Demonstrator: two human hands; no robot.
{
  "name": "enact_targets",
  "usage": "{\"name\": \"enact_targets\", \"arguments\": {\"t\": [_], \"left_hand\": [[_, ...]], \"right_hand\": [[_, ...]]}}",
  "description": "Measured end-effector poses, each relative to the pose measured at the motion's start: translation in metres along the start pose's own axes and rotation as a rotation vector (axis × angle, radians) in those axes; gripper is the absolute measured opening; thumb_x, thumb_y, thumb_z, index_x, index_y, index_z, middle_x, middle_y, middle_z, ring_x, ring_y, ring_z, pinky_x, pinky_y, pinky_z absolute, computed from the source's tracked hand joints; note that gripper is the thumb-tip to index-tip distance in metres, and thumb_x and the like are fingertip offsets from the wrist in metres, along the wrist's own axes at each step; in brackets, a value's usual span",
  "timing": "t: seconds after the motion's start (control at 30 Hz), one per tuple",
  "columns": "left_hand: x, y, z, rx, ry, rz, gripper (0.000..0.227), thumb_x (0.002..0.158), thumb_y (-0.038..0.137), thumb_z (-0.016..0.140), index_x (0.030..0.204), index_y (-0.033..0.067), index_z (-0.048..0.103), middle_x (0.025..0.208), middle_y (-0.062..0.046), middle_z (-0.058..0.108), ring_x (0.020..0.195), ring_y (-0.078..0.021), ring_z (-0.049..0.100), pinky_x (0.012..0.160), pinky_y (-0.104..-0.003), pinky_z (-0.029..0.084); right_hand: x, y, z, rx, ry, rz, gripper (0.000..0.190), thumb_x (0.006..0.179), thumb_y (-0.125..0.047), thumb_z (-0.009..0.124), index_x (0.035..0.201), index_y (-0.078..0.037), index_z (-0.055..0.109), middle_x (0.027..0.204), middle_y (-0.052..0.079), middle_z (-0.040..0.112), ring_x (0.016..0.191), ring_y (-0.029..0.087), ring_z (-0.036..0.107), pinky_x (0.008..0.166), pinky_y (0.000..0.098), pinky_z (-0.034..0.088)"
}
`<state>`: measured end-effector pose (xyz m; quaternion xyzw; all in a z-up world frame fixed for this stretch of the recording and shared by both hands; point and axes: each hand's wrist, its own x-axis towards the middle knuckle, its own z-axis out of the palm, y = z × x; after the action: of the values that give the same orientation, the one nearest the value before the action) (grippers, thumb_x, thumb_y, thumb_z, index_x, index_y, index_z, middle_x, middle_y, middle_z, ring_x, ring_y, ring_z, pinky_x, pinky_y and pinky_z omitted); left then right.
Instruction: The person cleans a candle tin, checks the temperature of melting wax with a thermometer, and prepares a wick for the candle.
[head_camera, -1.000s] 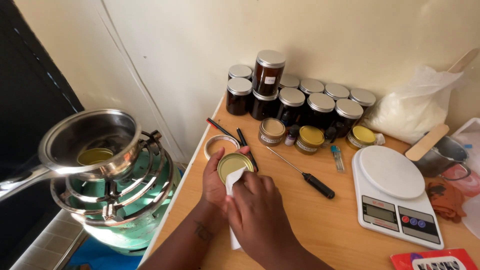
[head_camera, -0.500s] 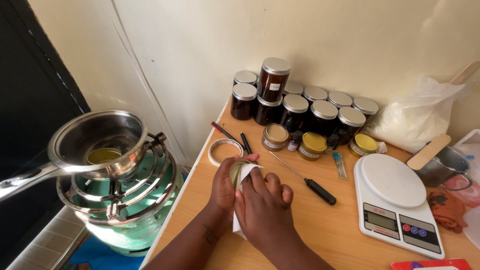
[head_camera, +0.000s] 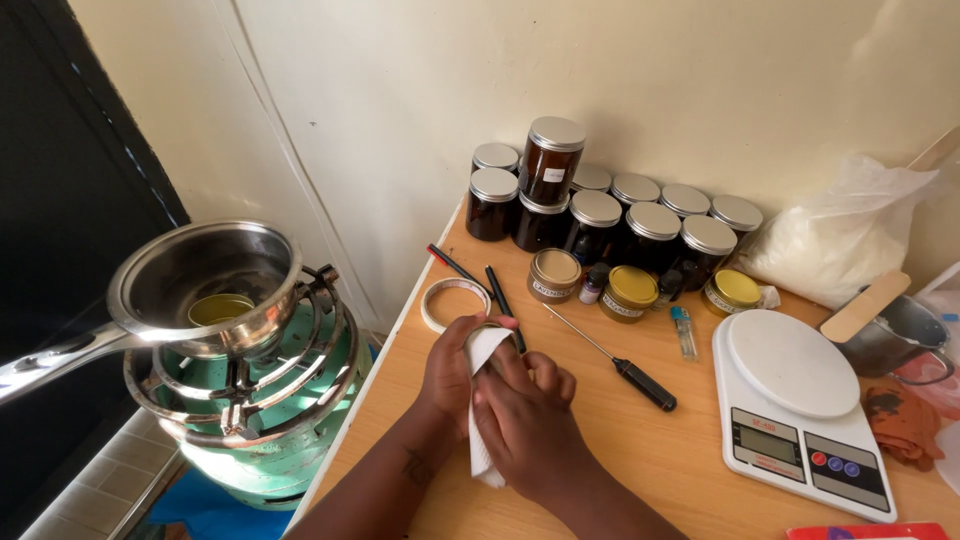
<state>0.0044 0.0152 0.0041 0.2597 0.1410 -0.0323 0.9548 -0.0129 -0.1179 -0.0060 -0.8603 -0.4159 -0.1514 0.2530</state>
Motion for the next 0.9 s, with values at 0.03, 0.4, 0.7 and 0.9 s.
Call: {"name": "enact_targets", "arguments": {"t": [0.03,0.4,0.7,0.9], "left_hand": [[0.001,-0.001,0.002,0.015,-0.005,0.000,0.035,0.096,0.041,0.064,0.092,0.0080,0.073,0.059,-0.006,0.050,0.054,-0.0223,0.049,0.058,-0.037,0.041],[-0.004,0.003,0.002,0.298,0.098,0.312,0.029,0.097,0.025,0.065,0.090,0.0007,0.080,0.080,-0.005,0.061,0.071,-0.0150,0.050,0.068,-0.030,0.039],[-0.012,0.004,0.014,-0.052,0.007,-0.006,0.030,0.095,0.037,0.065,0.085,0.0087,0.069,0.057,-0.009,0.056,0.054,-0.0211,0.054,0.056,-0.034,0.043],[-0.015,0.009,0.017,0.001,0.138,0.161,0.020,0.086,0.029,0.079,0.092,0.0103,0.073,0.079,-0.005,0.059,0.065,-0.0210,0.060,0.059,-0.034,0.046]], "right_hand": [[0.001,0.001,0.002,-0.187,0.053,-0.025,0.024,0.105,-0.028,0.044,0.103,-0.016,0.065,0.142,0.003,0.056,0.106,0.032,0.049,0.081,0.0513,0.035],[0.000,-0.012,-0.011,0.109,0.077,-0.023,0.017,0.097,-0.021,0.052,0.082,-0.015,0.056,0.099,0.000,0.063,0.104,0.026,0.055,0.079,0.0432,0.034],[0.005,-0.006,0.003,-0.035,0.043,0.069,0.048,0.111,-0.045,0.031,0.106,-0.015,0.067,0.133,0.010,0.056,0.124,0.036,0.049,0.090,0.0547,0.037],[0.008,0.003,-0.003,0.164,0.222,0.030,0.022,0.101,-0.029,0.063,0.107,-0.010,0.072,0.112,0.006,0.067,0.109,0.030,0.055,0.087,0.0456,0.043]]}}
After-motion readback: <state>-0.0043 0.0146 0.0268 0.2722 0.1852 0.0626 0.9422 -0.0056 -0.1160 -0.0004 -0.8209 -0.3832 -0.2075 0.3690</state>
